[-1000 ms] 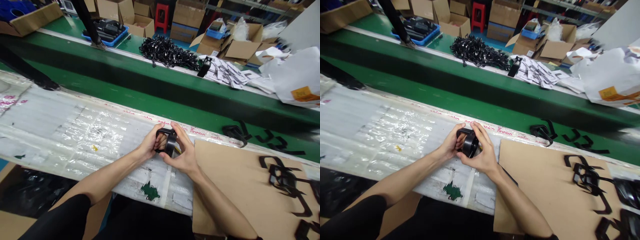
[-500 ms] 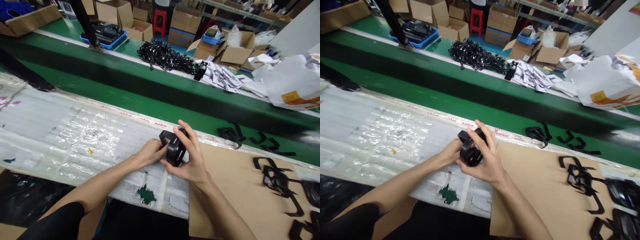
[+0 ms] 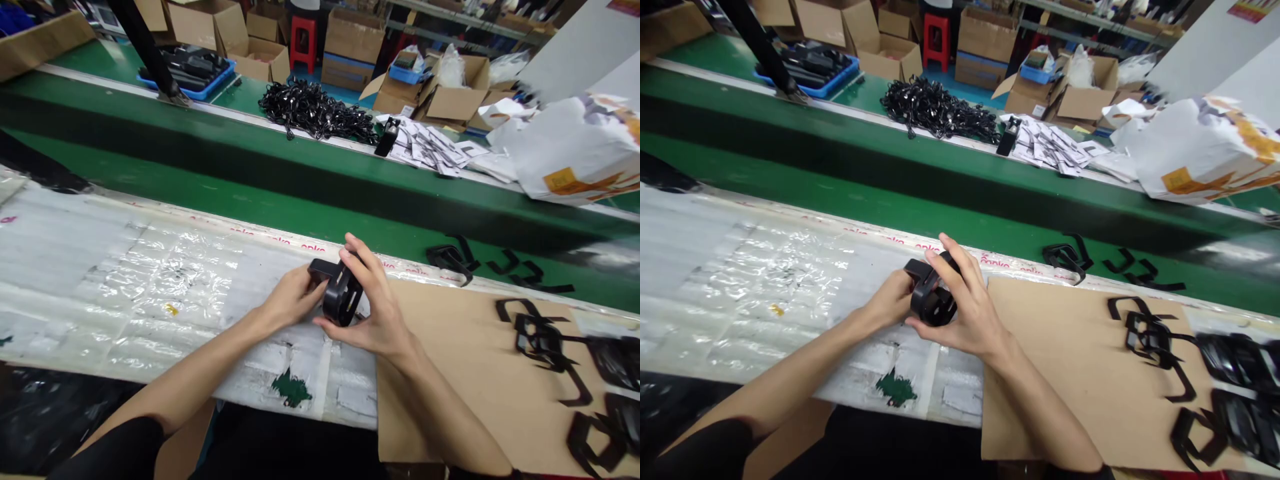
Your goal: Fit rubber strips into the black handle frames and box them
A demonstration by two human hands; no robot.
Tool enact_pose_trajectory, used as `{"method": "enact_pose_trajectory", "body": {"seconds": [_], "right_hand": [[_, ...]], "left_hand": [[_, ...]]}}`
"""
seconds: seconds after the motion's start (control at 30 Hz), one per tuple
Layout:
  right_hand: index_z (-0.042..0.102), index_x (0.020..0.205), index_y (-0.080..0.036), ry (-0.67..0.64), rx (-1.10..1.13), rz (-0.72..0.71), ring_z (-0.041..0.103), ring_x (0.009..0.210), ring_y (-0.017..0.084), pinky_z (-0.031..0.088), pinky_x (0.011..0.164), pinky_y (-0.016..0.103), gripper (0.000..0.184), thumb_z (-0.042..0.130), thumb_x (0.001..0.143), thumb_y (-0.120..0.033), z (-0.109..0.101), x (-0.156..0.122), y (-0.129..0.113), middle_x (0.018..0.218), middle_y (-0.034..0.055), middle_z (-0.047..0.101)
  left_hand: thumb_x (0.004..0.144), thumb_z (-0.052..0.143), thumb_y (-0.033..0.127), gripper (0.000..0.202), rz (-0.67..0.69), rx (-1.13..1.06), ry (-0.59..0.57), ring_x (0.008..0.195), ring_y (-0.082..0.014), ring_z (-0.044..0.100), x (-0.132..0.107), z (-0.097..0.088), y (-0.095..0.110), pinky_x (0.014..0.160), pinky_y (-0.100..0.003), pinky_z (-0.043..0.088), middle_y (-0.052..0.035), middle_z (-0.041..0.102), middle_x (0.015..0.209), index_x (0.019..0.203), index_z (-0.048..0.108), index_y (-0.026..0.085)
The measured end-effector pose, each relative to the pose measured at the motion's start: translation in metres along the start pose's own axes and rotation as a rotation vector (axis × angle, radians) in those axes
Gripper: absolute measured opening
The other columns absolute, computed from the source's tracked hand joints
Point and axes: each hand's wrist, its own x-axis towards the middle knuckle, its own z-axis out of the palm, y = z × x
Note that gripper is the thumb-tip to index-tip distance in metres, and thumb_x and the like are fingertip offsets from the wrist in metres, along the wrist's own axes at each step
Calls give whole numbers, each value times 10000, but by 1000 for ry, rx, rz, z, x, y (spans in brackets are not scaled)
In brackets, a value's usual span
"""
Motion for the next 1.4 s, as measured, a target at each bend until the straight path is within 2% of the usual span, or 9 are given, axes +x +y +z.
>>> {"method": "enact_pose_trajectory", "body": {"seconds": [0.13, 0.23, 0.33, 0.47, 0.63, 0.87, 1.0, 1.17, 1.4], "right_hand": [[247, 1677, -407, 17, 84, 126, 318, 1600, 401, 327, 1275, 667, 1093, 904, 804, -441, 8, -3, 6, 1735, 95, 329], [146, 1703, -363, -67, 180, 273, 272, 1620, 396, 319, 1281, 663, 1175, 887, 806, -532, 11, -16, 12, 1771, 119, 240], [234, 1679, -328, -134, 128, 401, 378, 1565, 391, 393, 1230, 655, 925, 741, 939, -554, 4, -45, 17, 1723, 142, 339], [676, 1221, -230, -80, -273, 547, 679, 1080, 387, 570, 940, 607, 394, 689, 962, -527, -3, -96, 24, 1149, 151, 701], [657, 1067, -203, -118, -321, 652, 694, 956, 334, 565, 875, 517, 267, 532, 1042, -438, 4, -123, 27, 1008, 128, 714], [497, 1164, -282, 63, 419, 1101, 439, 441, 110, 357, 414, 228, 376, 459, 1056, -640, -16, -122, -14, 696, -66, 535], [514, 1190, -254, 73, 741, 1264, 258, 429, 62, 208, 384, 165, 553, 547, 961, -756, 8, -128, -39, 618, -120, 374], [574, 1257, -239, -47, 737, 1314, 314, 420, 73, 256, 377, 177, 588, 500, 982, -754, 41, -128, -46, 612, -101, 394], [568, 1368, -248, -86, 596, 1354, 292, 470, 93, 264, 404, 195, 603, 466, 1016, -727, 30, -131, -47, 636, -92, 338]], "left_hand": [[800, 870, 421, 372, 225, 156, -104, 977, -231, 604, -4, 3, 14, 897, -290, 456, -71, 708, 1027, 1063, 759, 184], [851, 725, 680, 522, 42, -84, -108, 615, -154, 515, 2, 6, 11, 647, -279, 431, 2, 537, 646, 757, 657, 171], [899, 678, 647, 586, -11, -142, 6, 467, -91, 353, 10, 2, 12, 527, -254, 308, 58, 346, 516, 581, 482, 196], [883, 696, 555, 592, 93, -175, 85, 460, -81, 349, 15, -11, 25, 506, -241, 299, 55, 318, 492, 509, 399, 205], [845, 743, 574, 653, 119, -135, 78, 457, -68, 291, 18, -18, 25, 480, -236, 270, 64, 303, 488, 494, 329, 211], [839, 717, 676, 637, 233, 69, 225, 484, -73, 301, 22, -11, 5, 487, -233, 236, 68, 318, 525, 558, 395, 205], [821, 693, 755, 677, 222, 163, 168, 492, -82, 300, 21, -4, -3, 492, -248, 233, 65, 308, 531, 563, 375, 215], [833, 620, 813, 711, 205, 217, 89, 490, -80, 255, 16, 3, -7, 492, -266, 205, 64, 281, 529, 545, 343, 226], [976, 492, 709, 648, 244, 379, -26, 501, -99, 308, 18, -7, -10, 501, -293, 213, 40, 353, 535, 560, 386, 224]]}}
